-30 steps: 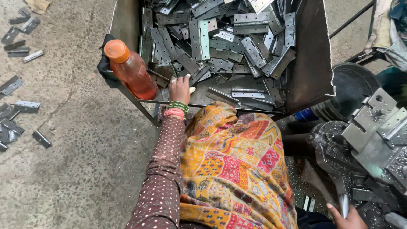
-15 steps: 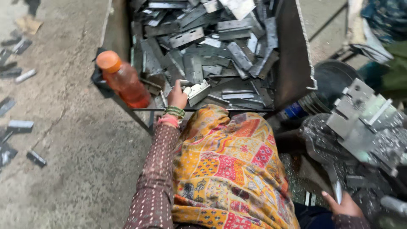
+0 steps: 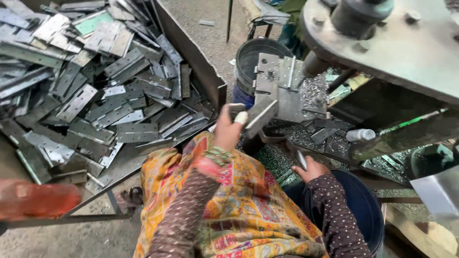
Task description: The person repeatedly picks metal hinge plates from a bin, places them into a jig on a punch press, and operates the lever to punch holes. The finished pieces are dropped into a bin below.
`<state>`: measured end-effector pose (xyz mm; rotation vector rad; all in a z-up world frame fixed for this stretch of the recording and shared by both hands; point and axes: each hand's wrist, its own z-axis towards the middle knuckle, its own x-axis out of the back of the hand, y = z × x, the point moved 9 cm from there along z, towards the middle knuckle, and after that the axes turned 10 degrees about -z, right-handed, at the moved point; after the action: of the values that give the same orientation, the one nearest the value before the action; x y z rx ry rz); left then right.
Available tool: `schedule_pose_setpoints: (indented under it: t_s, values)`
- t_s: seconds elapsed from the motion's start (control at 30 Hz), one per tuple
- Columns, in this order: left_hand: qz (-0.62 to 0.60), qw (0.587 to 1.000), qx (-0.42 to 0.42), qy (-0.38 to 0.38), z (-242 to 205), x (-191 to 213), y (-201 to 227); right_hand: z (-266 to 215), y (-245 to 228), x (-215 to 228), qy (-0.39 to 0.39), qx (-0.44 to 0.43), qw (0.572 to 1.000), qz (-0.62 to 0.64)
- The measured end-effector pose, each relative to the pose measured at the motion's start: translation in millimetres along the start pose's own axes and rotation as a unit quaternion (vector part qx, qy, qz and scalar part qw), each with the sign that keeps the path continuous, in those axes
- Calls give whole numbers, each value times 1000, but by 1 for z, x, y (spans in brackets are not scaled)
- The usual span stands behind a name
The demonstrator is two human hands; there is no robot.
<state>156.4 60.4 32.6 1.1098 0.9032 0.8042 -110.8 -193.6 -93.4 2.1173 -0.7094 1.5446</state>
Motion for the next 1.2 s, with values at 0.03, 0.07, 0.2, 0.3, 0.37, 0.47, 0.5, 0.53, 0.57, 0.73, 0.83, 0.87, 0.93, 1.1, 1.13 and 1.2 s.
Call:
schedule_pose_setpoints:
  t_s: [0.03,0.07,0.2,0.3,0.37,0.47,0.5,0.53,0.57,0.73,0.83,0.87,0.93,1.1,1.13,1.2]
  values:
    - [-8,1000,-2,-8,3,-28,-5,-2,-2,3,-18,-11,1000,3]
    - [-16,1000,-4,-16,5,-49,-9,-5,-4,5,-35,-22,999,6]
    - [289,954,-17,-76,-17,-99,-15,-15,-10,11,-106,-56,993,10]
    - [493,851,-131,-127,-36,-133,-1,-18,-16,23,-92,-40,995,14]
    - [580,767,-241,-129,-43,-160,9,-18,-19,23,-104,-39,994,19]
    - [588,755,-255,-139,-30,-174,2,-15,-13,18,-101,-55,993,26]
    - [578,762,-251,-146,-25,-176,-1,-14,-9,14,-94,-65,993,30]
    - [569,770,-248,-152,-21,-176,-5,-12,-8,9,-80,-58,995,33]
    - [558,777,-243,-158,-19,-177,-8,-11,-6,3,-66,-50,996,35]
    - [531,799,-251,-132,-15,-174,-10,-13,-3,-56,-21,-55,998,37]
    - [518,807,-246,-136,-13,-173,-12,-13,-4,-83,-6,-77,994,78]
    - [513,811,-246,-135,-17,-171,-12,-16,-6,-89,-14,-77,993,89]
    - [527,804,-225,-157,-20,-173,-20,-18,-5,-92,-40,-83,990,103]
    - [554,784,-241,-141,-4,-181,-18,2,9,-43,-102,-68,992,43]
    - [573,772,-230,-150,2,-184,-24,5,8,-35,-88,-49,995,29]
    - [597,756,-200,-180,12,-193,-40,6,11,-31,-54,-15,998,2]
